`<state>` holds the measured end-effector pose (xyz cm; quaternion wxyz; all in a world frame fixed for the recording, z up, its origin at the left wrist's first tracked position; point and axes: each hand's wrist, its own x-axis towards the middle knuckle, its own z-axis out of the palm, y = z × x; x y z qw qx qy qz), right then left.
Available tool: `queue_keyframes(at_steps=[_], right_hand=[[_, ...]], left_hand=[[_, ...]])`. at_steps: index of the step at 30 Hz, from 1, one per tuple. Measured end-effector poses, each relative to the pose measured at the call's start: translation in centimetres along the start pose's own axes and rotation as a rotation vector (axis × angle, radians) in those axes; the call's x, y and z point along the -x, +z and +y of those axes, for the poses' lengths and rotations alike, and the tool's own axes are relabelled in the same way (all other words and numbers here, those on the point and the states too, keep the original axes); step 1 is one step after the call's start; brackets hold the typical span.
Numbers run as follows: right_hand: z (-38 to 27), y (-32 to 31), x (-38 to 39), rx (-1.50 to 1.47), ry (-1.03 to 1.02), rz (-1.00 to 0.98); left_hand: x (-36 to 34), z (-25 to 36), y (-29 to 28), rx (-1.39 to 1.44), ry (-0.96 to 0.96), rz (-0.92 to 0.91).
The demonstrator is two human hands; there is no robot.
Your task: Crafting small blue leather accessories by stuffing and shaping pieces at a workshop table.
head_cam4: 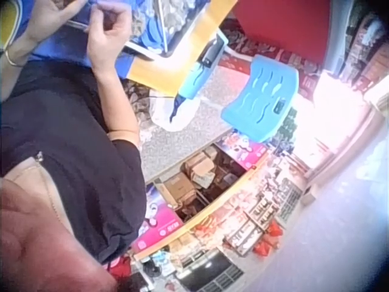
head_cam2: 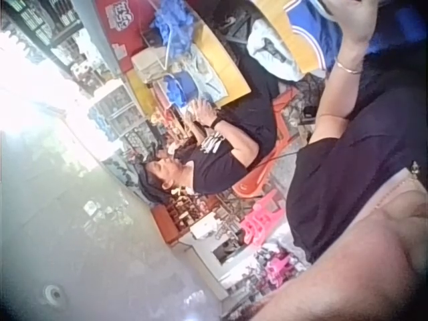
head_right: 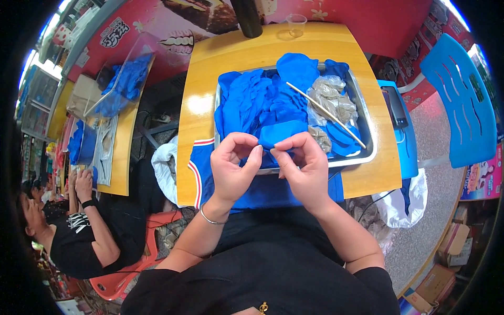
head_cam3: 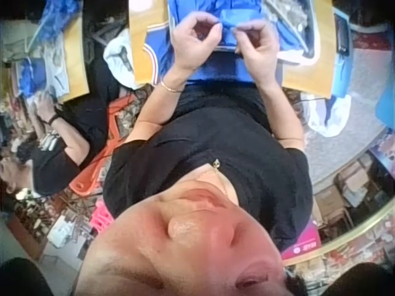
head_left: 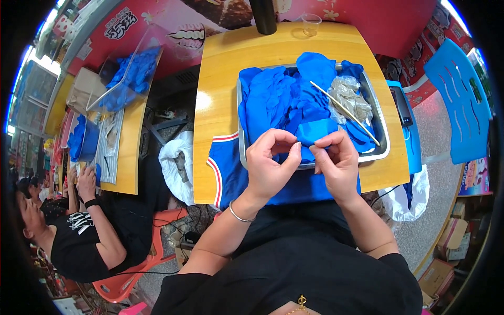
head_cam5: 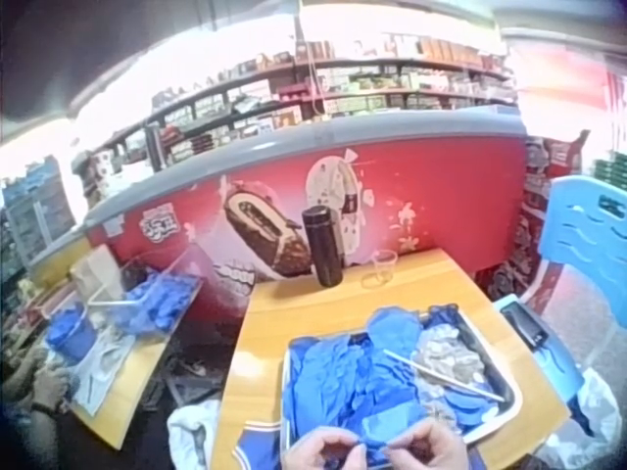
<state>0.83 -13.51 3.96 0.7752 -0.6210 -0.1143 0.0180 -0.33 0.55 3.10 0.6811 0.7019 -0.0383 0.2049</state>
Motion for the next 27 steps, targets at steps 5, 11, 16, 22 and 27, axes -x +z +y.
queue_keyframes(at_steps=[5,11,16,22,27], right_hand=[[0.6,0.2,0.4,0.112,-0.114,-0.028],[0.5,-0.6,-0.6,-0.566,0.345,-0.064],[0.4,-0.8,-0.7,-0.922,0.600,-0.011],[-0.7,0.3,-0.9,-0.127,0.177,-0.051],[-0.3,-0.5,-1.2,-0.179,0.301,-0.058]], left_hand=[[0.1,-0.6,-0.3,0.049,-0.039,-0.027],[-0.1,-0.4,-0.6,0.355,-0.232,-0.130],[-0.1,-1.0,-0.8,0.679,-0.324,-0.185],[0.1,-0.9,-0.7,0.316,-0.218,-0.152],[-0.1,-1.1,-1.0,0.283,-0.082,-0.198]])
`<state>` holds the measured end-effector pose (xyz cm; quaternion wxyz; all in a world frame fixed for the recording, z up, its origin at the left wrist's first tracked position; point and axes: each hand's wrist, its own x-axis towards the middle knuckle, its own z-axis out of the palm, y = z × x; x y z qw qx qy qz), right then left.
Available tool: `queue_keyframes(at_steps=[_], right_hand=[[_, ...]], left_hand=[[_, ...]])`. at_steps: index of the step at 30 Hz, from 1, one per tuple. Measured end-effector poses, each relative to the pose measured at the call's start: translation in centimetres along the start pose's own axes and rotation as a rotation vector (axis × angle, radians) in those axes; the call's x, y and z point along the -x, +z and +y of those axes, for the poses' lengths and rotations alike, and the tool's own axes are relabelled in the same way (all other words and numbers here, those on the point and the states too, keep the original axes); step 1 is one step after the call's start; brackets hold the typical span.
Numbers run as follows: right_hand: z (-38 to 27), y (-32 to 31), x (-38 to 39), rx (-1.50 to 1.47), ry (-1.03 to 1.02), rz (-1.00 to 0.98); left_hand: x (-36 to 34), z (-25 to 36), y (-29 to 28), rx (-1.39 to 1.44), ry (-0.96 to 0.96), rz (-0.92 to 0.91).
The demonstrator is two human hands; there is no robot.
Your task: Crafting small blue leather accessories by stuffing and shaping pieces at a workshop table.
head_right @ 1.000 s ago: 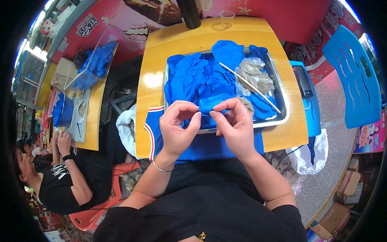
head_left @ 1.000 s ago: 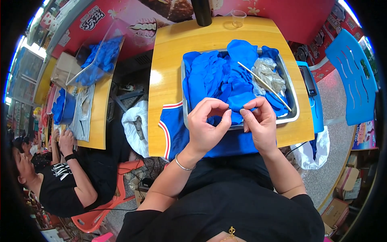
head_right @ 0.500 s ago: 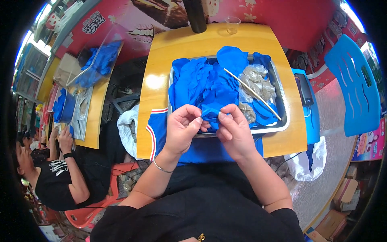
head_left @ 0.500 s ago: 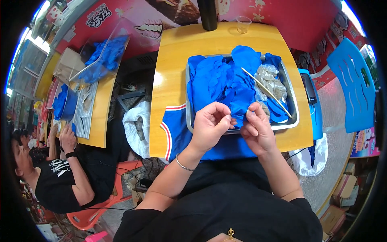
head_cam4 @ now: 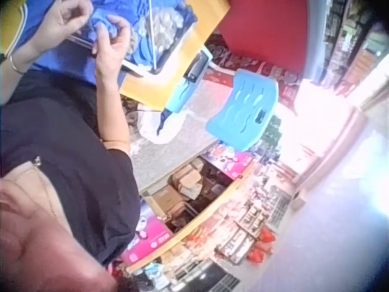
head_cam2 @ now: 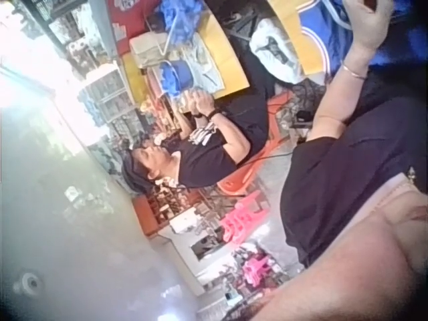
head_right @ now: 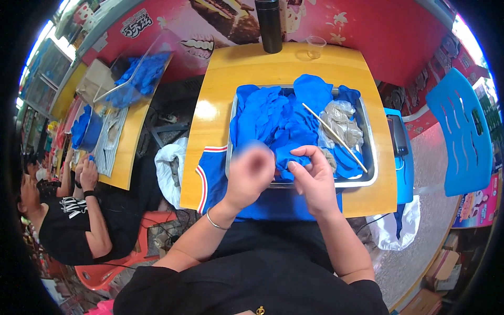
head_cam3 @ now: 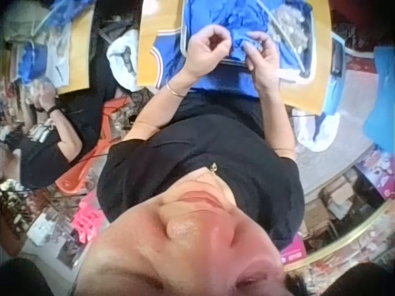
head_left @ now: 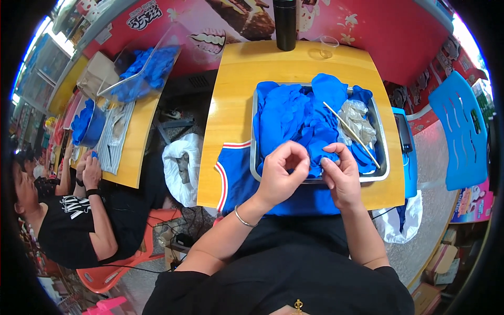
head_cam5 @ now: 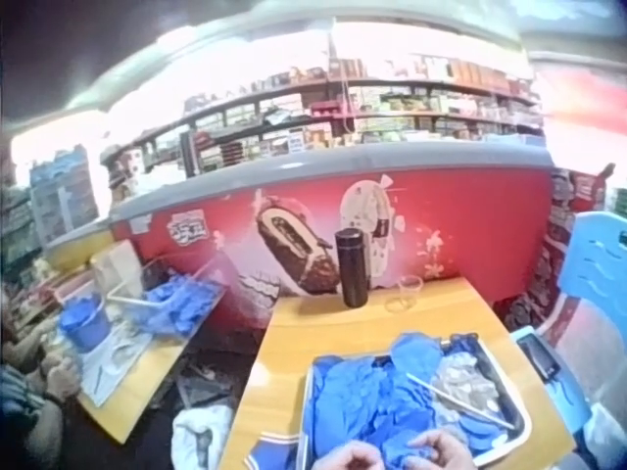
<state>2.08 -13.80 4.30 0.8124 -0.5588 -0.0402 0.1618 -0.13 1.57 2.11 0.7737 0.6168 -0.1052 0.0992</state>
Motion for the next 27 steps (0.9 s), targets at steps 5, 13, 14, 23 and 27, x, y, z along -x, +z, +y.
queue_keyframes(at_steps=[5,13,14,23,27], right_hand=[[0.1,-0.5,-0.1,-0.127,0.053,-0.065],[-0.5,-0.8,0.2,-0.357,0.280,-0.227],[-0.7,-0.8,0.2,-0.397,0.306,-0.250],[-0.3,-0.7,0.1,-0.081,0.067,-0.142],[-0.9,-0.1,0.4,-0.037,0.014,-0.106]], left_hand=[[-0.6,1.8,0.3,-0.233,0.157,0.070],[-0.5,1.1,-0.7,-0.260,0.159,-0.060],[-0.6,1.0,-0.7,-0.231,0.151,-0.059],[-0.5,1.0,-0.3,-0.247,0.091,-0.097],[-0.6,1.7,-0.2,-0.376,0.236,-0.072]])
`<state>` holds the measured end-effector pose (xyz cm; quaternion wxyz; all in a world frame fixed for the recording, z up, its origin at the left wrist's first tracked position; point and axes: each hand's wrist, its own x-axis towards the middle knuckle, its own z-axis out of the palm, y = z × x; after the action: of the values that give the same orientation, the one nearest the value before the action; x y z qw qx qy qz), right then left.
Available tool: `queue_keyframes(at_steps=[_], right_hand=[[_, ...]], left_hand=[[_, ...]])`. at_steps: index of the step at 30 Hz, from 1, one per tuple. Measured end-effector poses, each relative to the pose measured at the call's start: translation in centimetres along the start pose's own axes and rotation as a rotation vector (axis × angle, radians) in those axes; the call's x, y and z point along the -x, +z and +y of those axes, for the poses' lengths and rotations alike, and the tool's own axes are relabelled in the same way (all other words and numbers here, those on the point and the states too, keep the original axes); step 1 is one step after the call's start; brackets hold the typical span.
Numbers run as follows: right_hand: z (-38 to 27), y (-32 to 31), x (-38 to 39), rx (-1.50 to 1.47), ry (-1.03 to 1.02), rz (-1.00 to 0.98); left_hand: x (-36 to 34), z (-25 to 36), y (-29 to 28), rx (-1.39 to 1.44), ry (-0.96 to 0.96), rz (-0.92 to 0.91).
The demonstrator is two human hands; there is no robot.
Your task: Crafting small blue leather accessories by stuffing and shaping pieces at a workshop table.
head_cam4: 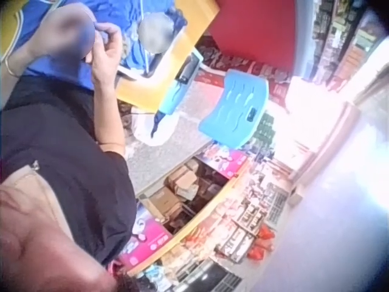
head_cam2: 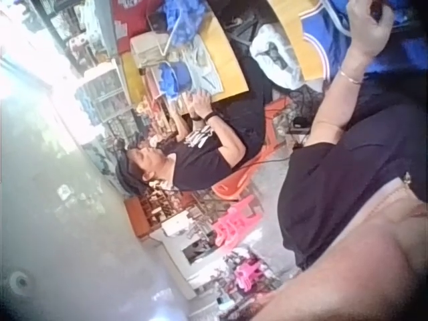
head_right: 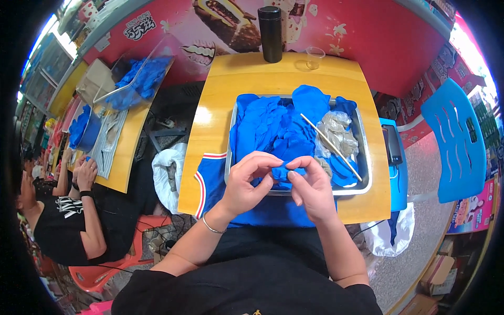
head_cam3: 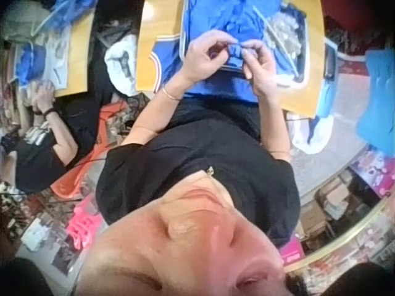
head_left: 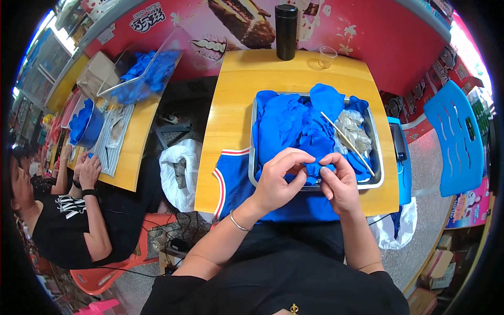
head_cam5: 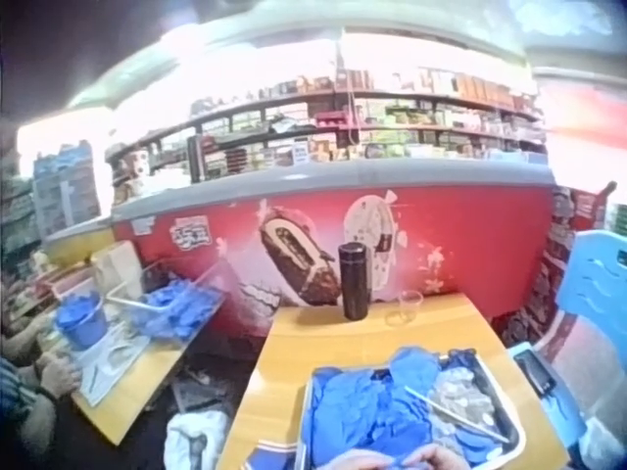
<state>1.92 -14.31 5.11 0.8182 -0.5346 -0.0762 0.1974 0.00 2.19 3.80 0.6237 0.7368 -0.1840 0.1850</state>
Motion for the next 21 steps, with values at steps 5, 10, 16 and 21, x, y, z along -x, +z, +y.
queue_keyframes(at_steps=[5,10,16,21], right_hand=[[0.5,-1.0,-0.1,-0.066,-0.010,-0.025],[1.0,0.3,0.4,0.046,-0.088,0.020],[2.3,0.8,1.2,0.354,-0.344,0.005],[2.7,0.8,1.2,0.394,-0.346,0.010]], left_hand=[[0.1,0.6,0.0,-0.077,0.087,0.097],[0.1,0.4,0.1,-0.148,0.056,0.174],[0.4,0.1,0.2,0.181,-0.229,0.198],[0.4,-0.8,0.1,0.497,-0.441,0.143]])
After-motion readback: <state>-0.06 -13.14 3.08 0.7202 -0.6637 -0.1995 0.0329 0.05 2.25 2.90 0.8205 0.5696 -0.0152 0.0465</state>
